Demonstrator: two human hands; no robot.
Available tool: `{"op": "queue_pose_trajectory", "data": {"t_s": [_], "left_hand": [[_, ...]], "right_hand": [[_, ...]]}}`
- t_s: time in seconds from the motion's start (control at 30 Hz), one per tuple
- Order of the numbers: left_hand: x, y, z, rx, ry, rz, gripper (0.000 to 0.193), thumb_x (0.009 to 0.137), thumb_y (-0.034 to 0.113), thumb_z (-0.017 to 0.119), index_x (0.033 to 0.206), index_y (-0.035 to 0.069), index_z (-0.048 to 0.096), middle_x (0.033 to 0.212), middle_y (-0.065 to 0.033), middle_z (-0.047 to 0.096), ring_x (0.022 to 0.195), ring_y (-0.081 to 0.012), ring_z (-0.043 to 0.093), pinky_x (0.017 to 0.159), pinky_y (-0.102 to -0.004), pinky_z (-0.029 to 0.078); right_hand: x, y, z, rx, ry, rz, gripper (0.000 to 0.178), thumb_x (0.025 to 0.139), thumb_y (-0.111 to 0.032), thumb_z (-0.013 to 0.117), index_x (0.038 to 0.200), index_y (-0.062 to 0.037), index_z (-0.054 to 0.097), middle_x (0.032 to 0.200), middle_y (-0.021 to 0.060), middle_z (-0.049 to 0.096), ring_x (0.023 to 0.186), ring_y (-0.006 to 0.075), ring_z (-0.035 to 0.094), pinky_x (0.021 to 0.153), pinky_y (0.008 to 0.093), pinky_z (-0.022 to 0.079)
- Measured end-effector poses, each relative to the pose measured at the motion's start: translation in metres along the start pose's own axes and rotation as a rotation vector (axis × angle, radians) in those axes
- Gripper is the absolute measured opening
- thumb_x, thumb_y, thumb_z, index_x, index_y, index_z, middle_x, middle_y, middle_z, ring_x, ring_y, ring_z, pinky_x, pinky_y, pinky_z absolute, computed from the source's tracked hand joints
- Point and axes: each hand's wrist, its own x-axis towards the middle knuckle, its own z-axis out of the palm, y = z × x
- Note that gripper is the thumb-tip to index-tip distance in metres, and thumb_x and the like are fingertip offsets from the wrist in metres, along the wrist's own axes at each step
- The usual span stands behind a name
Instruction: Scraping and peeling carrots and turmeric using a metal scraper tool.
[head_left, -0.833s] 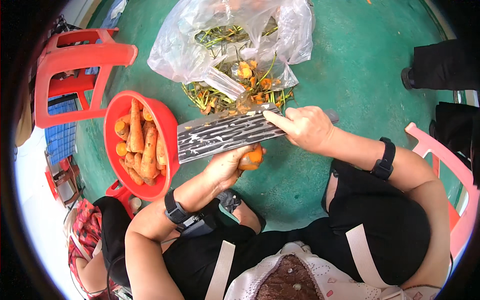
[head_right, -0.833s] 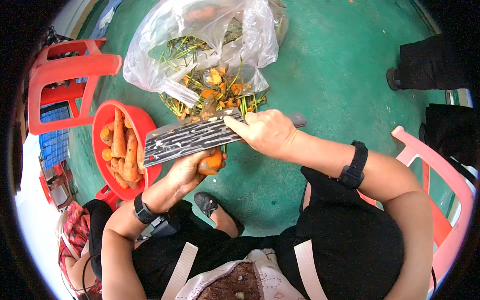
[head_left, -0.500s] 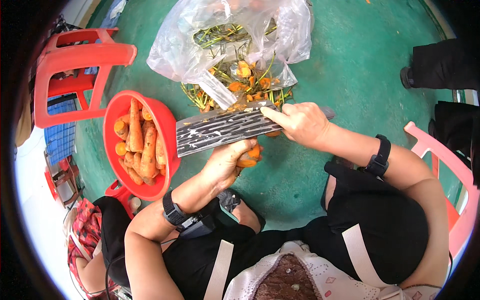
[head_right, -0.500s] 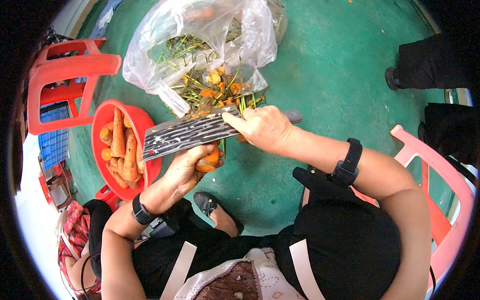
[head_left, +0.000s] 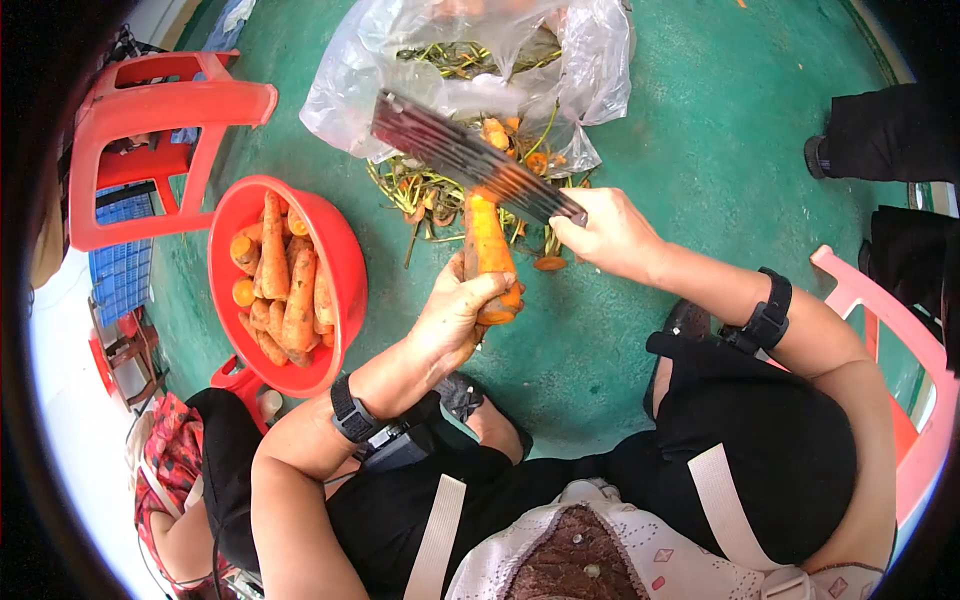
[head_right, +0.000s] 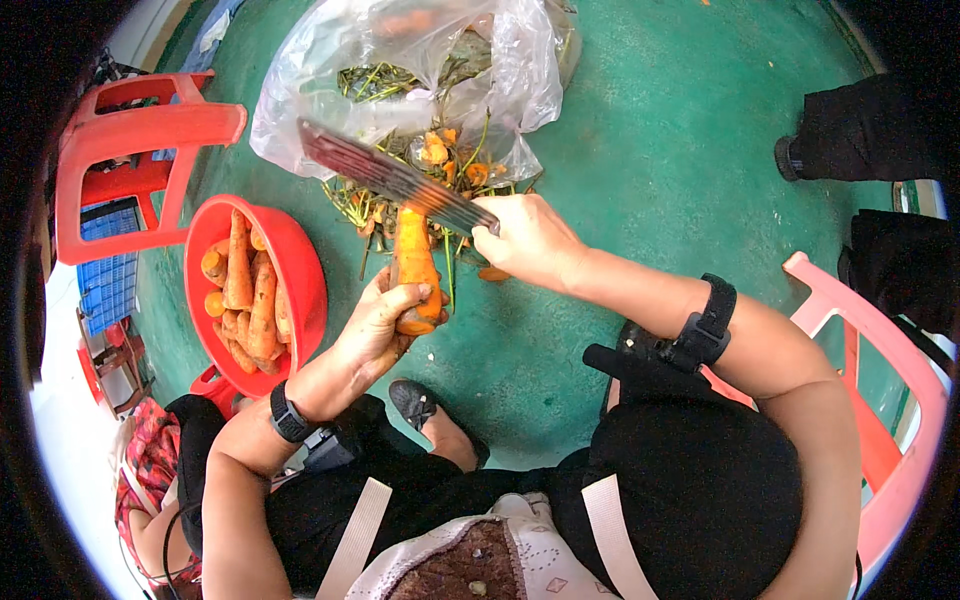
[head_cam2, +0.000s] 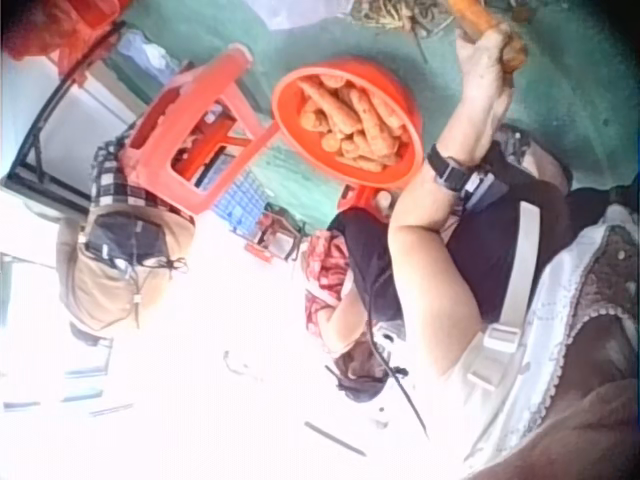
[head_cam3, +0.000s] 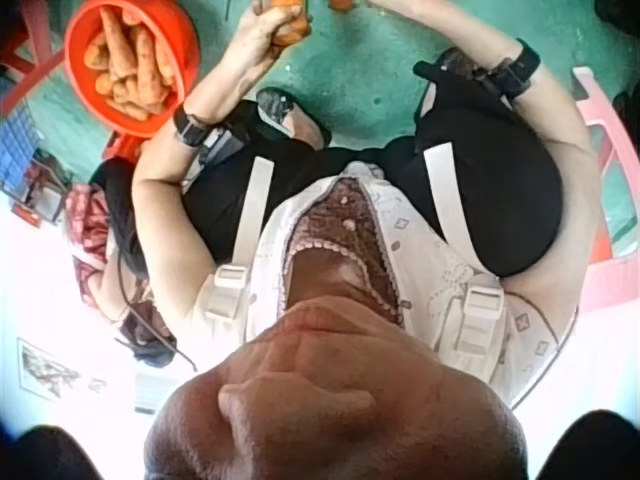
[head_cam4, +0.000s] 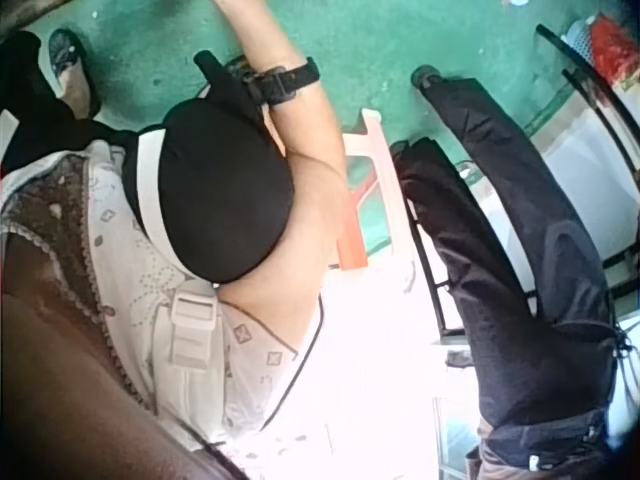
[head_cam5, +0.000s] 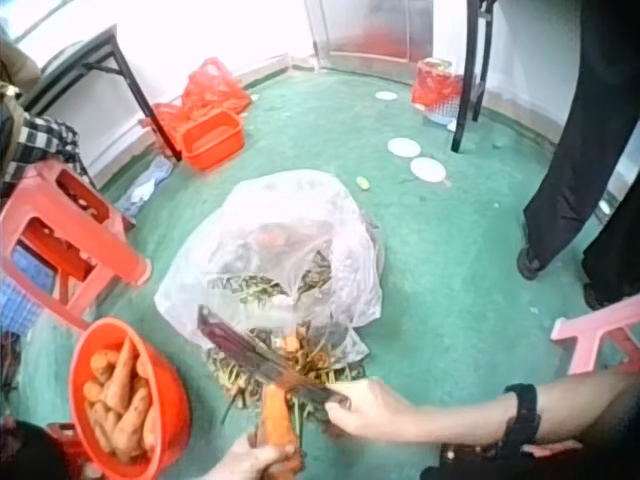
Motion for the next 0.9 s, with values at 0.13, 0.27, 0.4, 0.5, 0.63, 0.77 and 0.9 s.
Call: {"op": "queue_pose_trajectory", "data": {"t_s": [0.13,0.27,0.4,0.5,0.63,0.77,0.9], "left_hand": [[0.000,0.005,0.003,0.025,-0.021,0.015,0.046,0.073,0.006,0.063,0.111,0.003,0.037,0.094,-0.0076,0.050,0.081,-0.0196,0.057,0.069,-0.0334,0.051],[0.000,0.005,0.003,0.082,-0.006,0.014,0.048,0.073,0.005,0.063,0.113,0.003,0.037,0.094,-0.0073,0.050,0.081,-0.0192,0.057,0.068,-0.0331,0.051],[0.004,0.000,-0.002,0.123,-0.001,0.045,0.037,0.075,0.004,0.061,0.108,0.003,0.045,0.092,-0.0073,0.054,0.079,-0.0187,0.058,0.067,-0.0322,0.051],[0.004,-0.001,-0.004,0.092,0.009,0.009,0.023,0.077,0.003,0.059,0.099,0.003,0.053,0.088,-0.0071,0.058,0.078,-0.0177,0.058,0.068,-0.0304,0.050],[0.006,0.001,-0.006,0.111,-0.002,0.018,0.023,0.078,0.004,0.059,0.100,0.003,0.053,0.088,-0.0066,0.058,0.078,-0.0173,0.058,0.068,-0.0301,0.050],[0.002,0.000,-0.004,0.084,0.006,-0.006,0.023,0.078,0.006,0.059,0.100,0.004,0.053,0.087,-0.0064,0.058,0.079,-0.0172,0.058,0.069,-0.0307,0.050],[-0.004,0.006,0.007,0.015,0.040,-0.020,0.012,0.079,0.011,0.060,0.090,0.005,0.057,0.078,-0.0026,0.059,0.070,-0.0113,0.055,0.064,-0.0250,0.046]], "right_hand": [[0.000,0.003,-0.003,-0.096,0.070,-0.111,0.016,0.076,-0.013,0.052,0.088,-0.0048,0.059,0.060,0.0105,0.055,0.050,0.0204,0.057,0.051,0.0320,0.044],[-0.007,0.005,-0.004,-0.389,0.114,-0.342,0.033,0.072,-0.011,0.057,0.105,-0.0118,0.059,0.067,0.0106,0.059,0.055,0.0256,0.058,0.052,0.0352,0.046],[-0.018,-0.004,0.002,-0.509,0.088,-0.496,0.040,0.069,-0.014,0.060,0.109,-0.0164,0.055,0.065,0.0086,0.057,0.056,0.0267,0.058,0.050,0.0379,0.048],[-0.021,-0.008,0.003,-0.545,0.091,-0.562,0.040,0.069,-0.017,0.060,0.109,-0.0163,0.053,0.063,0.0082,0.056,0.055,0.0258,0.058,0.047,0.0372,0.048],[-0.020,-0.005,0.006,-0.591,0.108,-0.543,0.046,0.067,-0.014,0.063,0.112,-0.0145,0.053,0.063,0.0073,0.055,0.054,0.0246,0.057,0.046,0.0354,0.046],[-0.022,0.001,0.007,-0.631,0.102,-0.545,0.051,0.066,-0.013,0.064,0.115,-0.0140,0.052,0.063,0.0064,0.054,0.053,0.0233,0.056,0.046,0.0345,0.046],[-0.020,0.008,0.008,-0.667,0.122,-0.544,0.051,0.065,-0.013,0.064,0.114,-0.0140,0.052,0.061,0.0057,0.053,0.052,0.0229,0.056,0.046,0.0343,0.046]]}}
